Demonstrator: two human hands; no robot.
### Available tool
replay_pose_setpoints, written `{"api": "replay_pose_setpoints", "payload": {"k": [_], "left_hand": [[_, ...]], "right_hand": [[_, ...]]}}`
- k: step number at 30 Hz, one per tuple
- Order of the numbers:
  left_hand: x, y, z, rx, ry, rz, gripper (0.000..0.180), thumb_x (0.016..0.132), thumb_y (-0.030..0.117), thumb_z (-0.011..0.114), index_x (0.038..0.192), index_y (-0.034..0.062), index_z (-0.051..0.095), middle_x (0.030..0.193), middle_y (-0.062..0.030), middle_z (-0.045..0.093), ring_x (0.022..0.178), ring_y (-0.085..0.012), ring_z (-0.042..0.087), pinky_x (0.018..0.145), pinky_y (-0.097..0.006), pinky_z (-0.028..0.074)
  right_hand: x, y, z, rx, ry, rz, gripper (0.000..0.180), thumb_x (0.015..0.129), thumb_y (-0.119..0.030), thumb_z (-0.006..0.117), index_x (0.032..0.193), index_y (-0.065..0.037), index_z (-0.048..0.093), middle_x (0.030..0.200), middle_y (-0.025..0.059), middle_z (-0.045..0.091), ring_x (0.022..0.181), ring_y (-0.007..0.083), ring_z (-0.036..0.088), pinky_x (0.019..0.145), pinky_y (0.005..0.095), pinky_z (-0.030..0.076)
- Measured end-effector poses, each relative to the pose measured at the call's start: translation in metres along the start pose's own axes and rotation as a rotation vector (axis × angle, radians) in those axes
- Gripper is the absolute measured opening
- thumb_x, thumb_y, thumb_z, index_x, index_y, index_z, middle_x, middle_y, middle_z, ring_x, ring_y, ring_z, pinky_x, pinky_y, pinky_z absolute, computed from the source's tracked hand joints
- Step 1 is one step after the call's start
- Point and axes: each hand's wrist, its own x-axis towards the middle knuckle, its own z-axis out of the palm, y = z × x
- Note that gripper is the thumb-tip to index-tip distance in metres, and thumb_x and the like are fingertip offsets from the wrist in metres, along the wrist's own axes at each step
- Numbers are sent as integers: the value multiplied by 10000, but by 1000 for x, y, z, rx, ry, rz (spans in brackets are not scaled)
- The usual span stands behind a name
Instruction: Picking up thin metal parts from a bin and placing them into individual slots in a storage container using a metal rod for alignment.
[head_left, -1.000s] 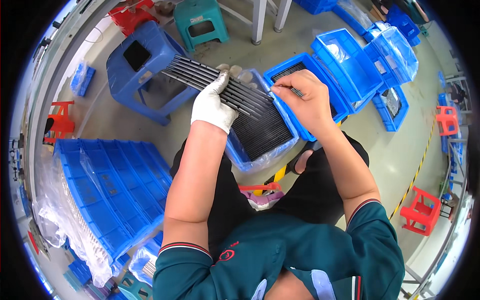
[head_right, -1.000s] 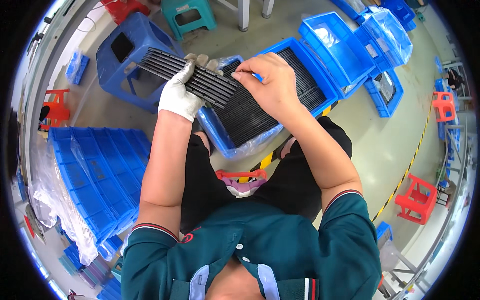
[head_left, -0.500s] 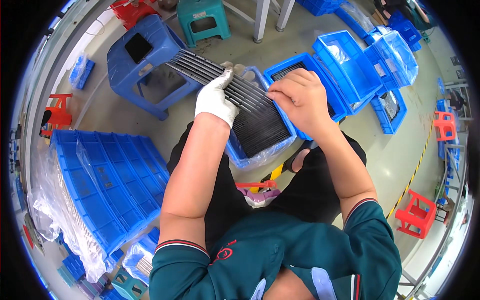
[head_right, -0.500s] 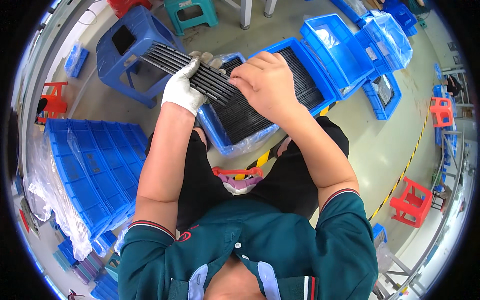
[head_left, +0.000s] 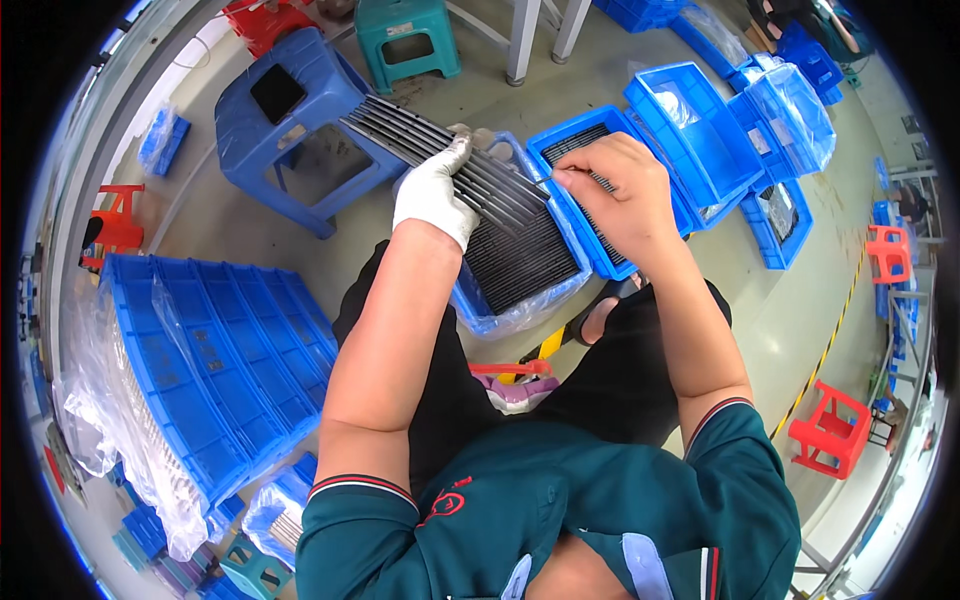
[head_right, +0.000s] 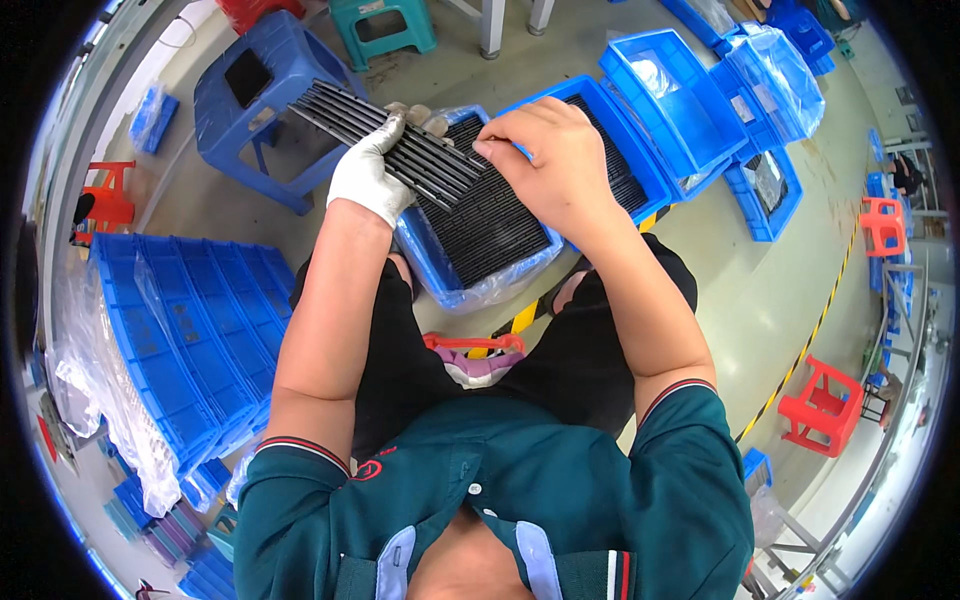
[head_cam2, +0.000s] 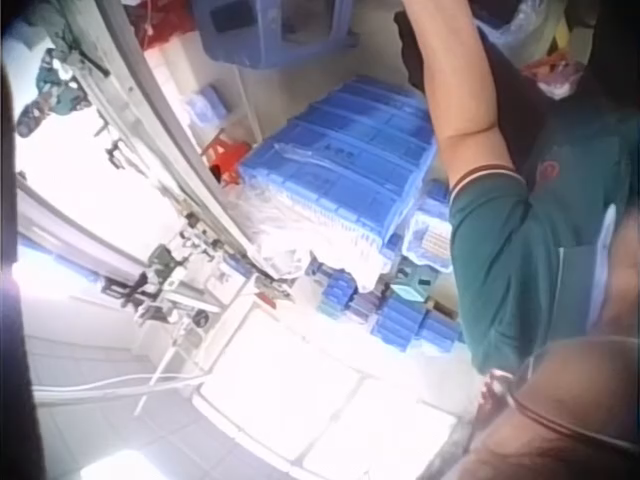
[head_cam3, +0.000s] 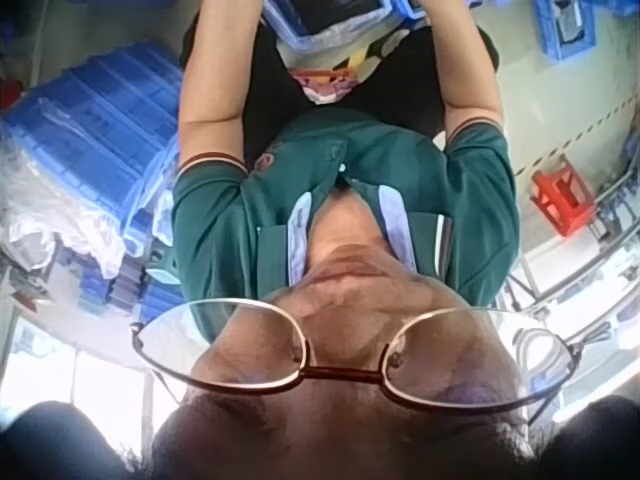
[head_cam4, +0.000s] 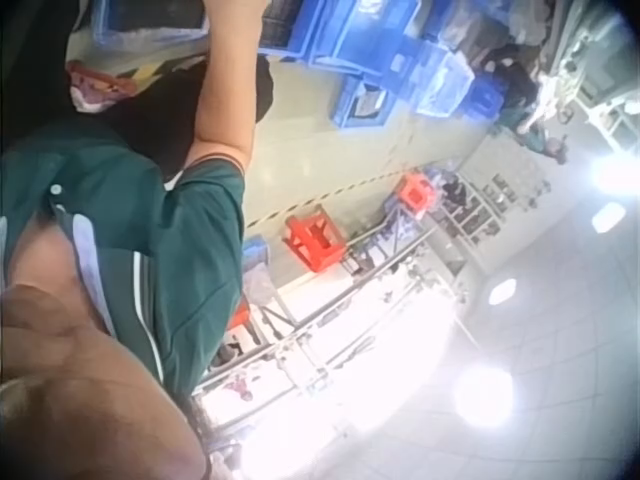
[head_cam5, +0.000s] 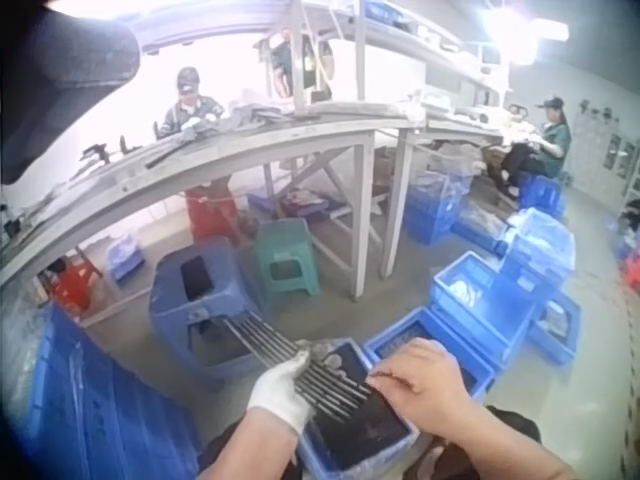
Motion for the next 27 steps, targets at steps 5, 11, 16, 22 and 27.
{"api": "replay_pose_setpoints", "payload": {"k": [5,11,16,22,27], "left_hand": [[-7,-2,7,15,20,-4,91,925,82,607,1003,42,628,934,-104,640,812,-267,642,748,-473,565],[0,-1,2,28,35,6,84,920,68,606,995,39,632,932,-105,642,809,-258,648,734,-455,570],[-2,-1,2,23,24,8,83,920,56,600,995,40,631,943,-109,644,804,-260,652,728,-455,573],[-3,1,1,26,-10,-17,84,921,57,598,998,42,627,942,-108,635,839,-287,652,749,-483,574],[2,-2,-2,10,-13,-42,89,923,68,602,1003,49,634,941,-76,627,820,-249,638,751,-435,564]], "right_hand": [[-1,5,6,-37,-25,-41,62,747,-132,728,760,-86,688,727,47,663,765,242,618,729,374,460],[1,-2,3,-198,-79,-176,67,735,-122,730,777,-95,684,751,28,658,788,215,608,751,353,450],[1,-4,4,-281,-48,-252,89,720,-145,738,772,-99,682,754,12,656,792,206,608,751,349,446],[2,-4,4,-239,-72,-207,92,717,-145,736,771,-100,677,761,15,657,795,211,610,745,353,448],[1,0,10,-247,-110,-250,99,711,-145,742,764,-98,672,766,22,659,800,218,614,744,354,453]]}}
